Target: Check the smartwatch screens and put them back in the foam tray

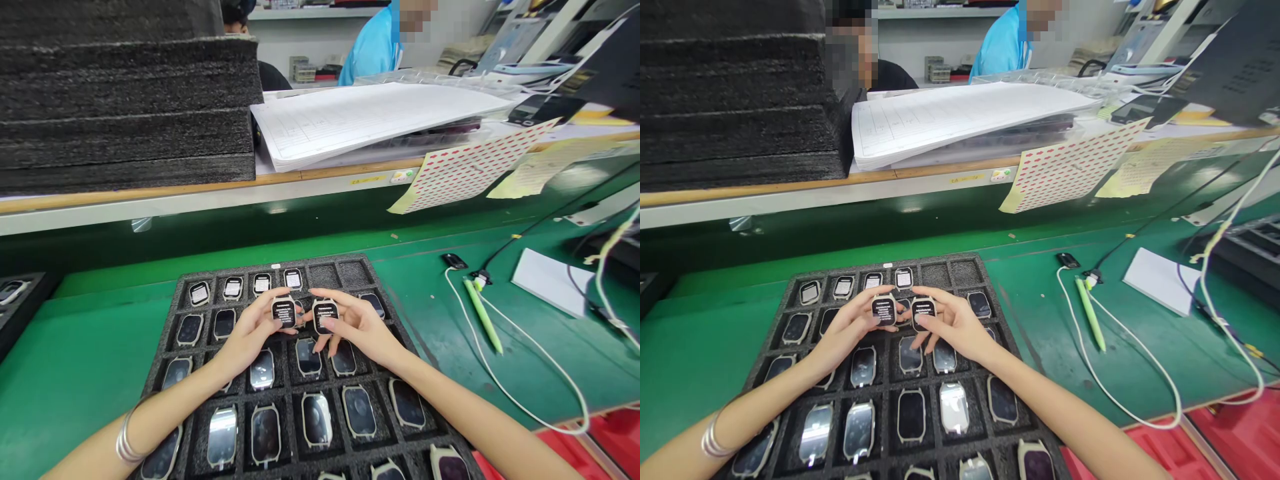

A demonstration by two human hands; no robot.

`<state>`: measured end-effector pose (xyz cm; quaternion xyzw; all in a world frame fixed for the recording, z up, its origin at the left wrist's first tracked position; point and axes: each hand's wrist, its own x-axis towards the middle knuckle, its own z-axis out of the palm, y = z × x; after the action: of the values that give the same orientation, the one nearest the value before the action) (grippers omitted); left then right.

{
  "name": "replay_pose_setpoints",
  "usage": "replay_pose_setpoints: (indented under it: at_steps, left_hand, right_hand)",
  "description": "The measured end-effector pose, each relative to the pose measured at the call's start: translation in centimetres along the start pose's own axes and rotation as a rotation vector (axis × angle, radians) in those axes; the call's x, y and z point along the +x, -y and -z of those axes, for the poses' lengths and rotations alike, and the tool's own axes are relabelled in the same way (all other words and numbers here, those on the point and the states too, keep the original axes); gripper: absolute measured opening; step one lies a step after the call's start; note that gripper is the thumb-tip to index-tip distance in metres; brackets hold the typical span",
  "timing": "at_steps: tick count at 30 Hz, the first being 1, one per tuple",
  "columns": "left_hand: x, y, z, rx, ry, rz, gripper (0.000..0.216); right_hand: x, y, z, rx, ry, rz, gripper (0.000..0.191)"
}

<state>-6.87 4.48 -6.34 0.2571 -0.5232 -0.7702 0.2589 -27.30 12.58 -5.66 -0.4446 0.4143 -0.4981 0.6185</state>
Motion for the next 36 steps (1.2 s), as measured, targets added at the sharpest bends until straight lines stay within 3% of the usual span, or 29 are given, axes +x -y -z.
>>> replay_pose_setpoints:
  at_steps: [6,10,16,19,27,32,36]
  left_hand:
    - [0.4,-0.3,0.2,0.003,-0.067,-0.062,0.045]
    - [0.6,-1.2,-0.1,-0.072,-0.059,-0.013,0.042]
    - [0.7,-2.4,-1.2,-0.095,-0.043,-0.018,0.041]
    - [0.9,-2.4,-1.6,-0.073,-0.038,-0.018,0.041]
    - [0.9,-2.9,-2.0,-0.073,-0.015,-0.030,0.034]
    - [1.1,-3.2,-2.4,-0.043,-0.004,-0.035,0.039]
    - [2.5,-2.4,-2.8,0.078,0.058,-0.107,0.050]
  right_hand:
    - [-0.2,0.3,-0.2,-0.050,0.094,-0.059,0.077]
    - [0.1,1.1,0.8,-0.186,0.142,-0.083,0.064]
    - [2.0,2.1,6.1,-1.050,-0.172,0.193,0.041]
    - [3.1,1.7,8.6,-1.273,-0.241,0.272,0.036]
    - [2.8,1.9,9.8,-1.388,-0.251,0.316,0.047]
    - [0.0,2.3,9.6,-1.418,-0.307,0.286,0.018]
    - [-2.3,1.7,8.9,-1.449,-0.277,0.222,0.015]
